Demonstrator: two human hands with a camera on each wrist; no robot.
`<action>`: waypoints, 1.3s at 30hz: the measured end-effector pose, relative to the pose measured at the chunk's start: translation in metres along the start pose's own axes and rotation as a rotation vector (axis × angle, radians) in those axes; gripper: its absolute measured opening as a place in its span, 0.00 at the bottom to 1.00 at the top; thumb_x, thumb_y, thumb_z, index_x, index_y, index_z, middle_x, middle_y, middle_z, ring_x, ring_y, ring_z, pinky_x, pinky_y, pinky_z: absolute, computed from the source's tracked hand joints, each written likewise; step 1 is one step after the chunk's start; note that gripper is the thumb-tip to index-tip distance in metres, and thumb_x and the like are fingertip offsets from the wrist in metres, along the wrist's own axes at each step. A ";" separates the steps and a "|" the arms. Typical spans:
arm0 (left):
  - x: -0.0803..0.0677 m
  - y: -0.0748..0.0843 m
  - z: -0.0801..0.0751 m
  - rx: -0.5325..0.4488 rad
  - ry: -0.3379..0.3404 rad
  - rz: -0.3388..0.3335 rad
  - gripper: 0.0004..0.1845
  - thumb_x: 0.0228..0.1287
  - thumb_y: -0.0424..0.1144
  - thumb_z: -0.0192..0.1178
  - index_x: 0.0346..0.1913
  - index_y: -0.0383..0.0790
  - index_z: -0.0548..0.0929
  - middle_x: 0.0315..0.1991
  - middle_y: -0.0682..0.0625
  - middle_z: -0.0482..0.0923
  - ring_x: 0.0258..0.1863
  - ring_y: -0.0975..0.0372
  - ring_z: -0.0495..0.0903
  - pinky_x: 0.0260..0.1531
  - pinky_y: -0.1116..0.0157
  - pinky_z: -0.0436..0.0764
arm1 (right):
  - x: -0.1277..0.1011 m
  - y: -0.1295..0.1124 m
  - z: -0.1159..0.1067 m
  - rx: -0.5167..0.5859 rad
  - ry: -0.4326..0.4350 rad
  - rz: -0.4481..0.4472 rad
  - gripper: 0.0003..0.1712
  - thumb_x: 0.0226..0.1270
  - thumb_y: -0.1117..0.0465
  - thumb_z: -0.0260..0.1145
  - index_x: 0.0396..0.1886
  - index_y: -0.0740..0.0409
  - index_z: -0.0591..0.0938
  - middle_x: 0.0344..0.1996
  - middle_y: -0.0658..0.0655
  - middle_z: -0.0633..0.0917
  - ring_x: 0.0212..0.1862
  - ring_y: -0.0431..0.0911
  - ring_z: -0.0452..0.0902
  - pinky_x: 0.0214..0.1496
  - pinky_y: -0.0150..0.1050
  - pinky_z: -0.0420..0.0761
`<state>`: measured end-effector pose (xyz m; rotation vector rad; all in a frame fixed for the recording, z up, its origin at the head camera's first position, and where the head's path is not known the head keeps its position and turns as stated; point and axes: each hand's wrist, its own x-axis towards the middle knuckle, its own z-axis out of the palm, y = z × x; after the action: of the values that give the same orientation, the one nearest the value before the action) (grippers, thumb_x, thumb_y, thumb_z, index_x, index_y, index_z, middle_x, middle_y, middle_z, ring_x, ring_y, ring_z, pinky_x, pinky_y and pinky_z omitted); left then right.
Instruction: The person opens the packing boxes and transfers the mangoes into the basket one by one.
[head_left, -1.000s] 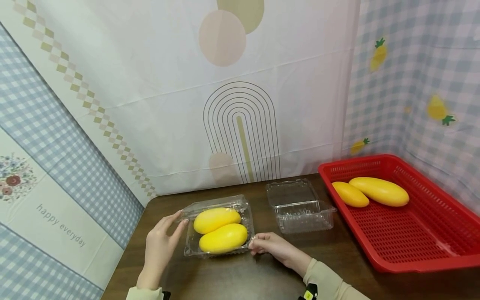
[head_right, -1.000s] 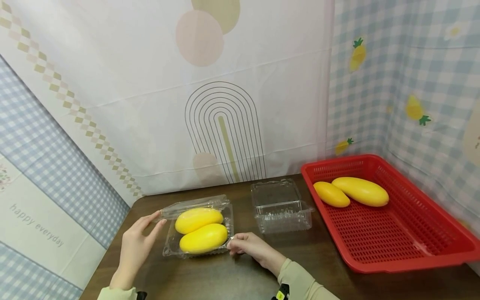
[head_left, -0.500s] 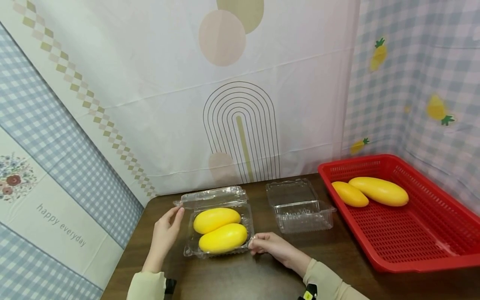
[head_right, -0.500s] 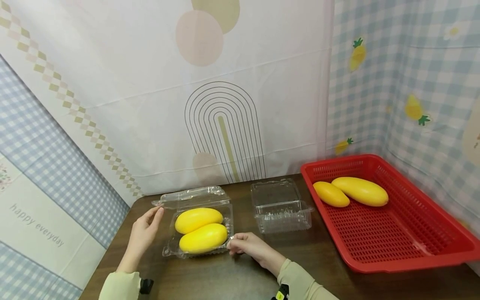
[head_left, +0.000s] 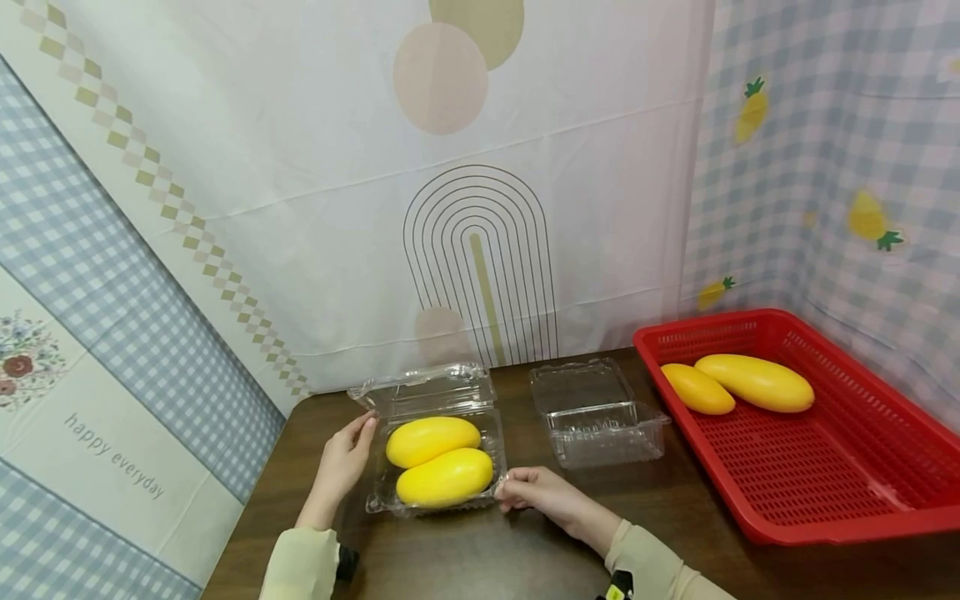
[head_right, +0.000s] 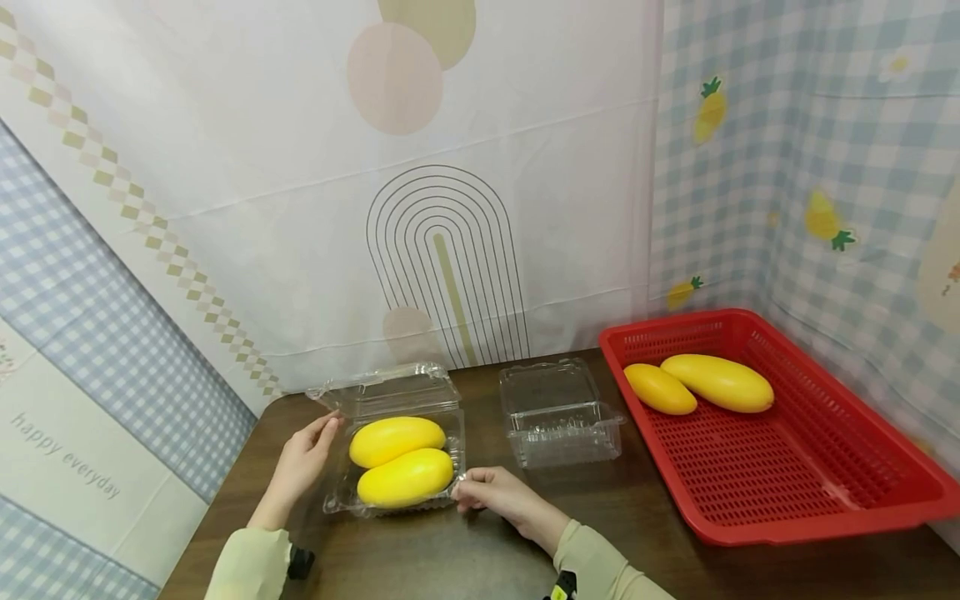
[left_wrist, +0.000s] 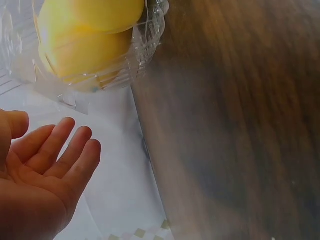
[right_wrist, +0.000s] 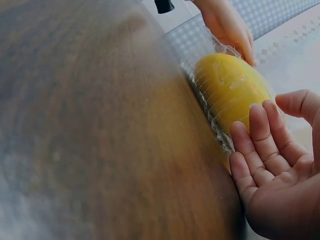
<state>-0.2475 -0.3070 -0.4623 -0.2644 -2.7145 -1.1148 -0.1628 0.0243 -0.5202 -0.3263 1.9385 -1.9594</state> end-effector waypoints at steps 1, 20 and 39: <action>0.001 0.000 0.001 -0.001 -0.008 -0.001 0.24 0.81 0.44 0.48 0.68 0.29 0.74 0.61 0.35 0.78 0.63 0.43 0.75 0.61 0.45 0.73 | 0.000 0.000 0.000 -0.003 0.001 -0.004 0.11 0.71 0.59 0.59 0.35 0.61 0.84 0.39 0.58 0.87 0.41 0.46 0.82 0.50 0.43 0.79; 0.005 -0.006 0.011 -0.053 -0.103 0.005 0.31 0.69 0.25 0.56 0.74 0.30 0.65 0.60 0.35 0.78 0.51 0.46 0.82 0.44 0.59 0.81 | 0.000 0.001 -0.003 0.021 -0.011 -0.005 0.09 0.71 0.58 0.60 0.33 0.56 0.83 0.38 0.57 0.87 0.40 0.45 0.83 0.50 0.41 0.79; 0.009 -0.003 0.009 -0.095 -0.179 -0.065 0.31 0.67 0.24 0.51 0.73 0.30 0.66 0.64 0.34 0.75 0.24 0.61 0.67 0.22 0.69 0.65 | 0.002 0.001 -0.002 0.014 -0.004 0.003 0.10 0.71 0.58 0.60 0.34 0.59 0.83 0.36 0.56 0.86 0.40 0.45 0.81 0.50 0.41 0.79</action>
<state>-0.2580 -0.3017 -0.4682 -0.3067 -2.8469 -1.2995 -0.1650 0.0251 -0.5209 -0.3231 1.9210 -1.9678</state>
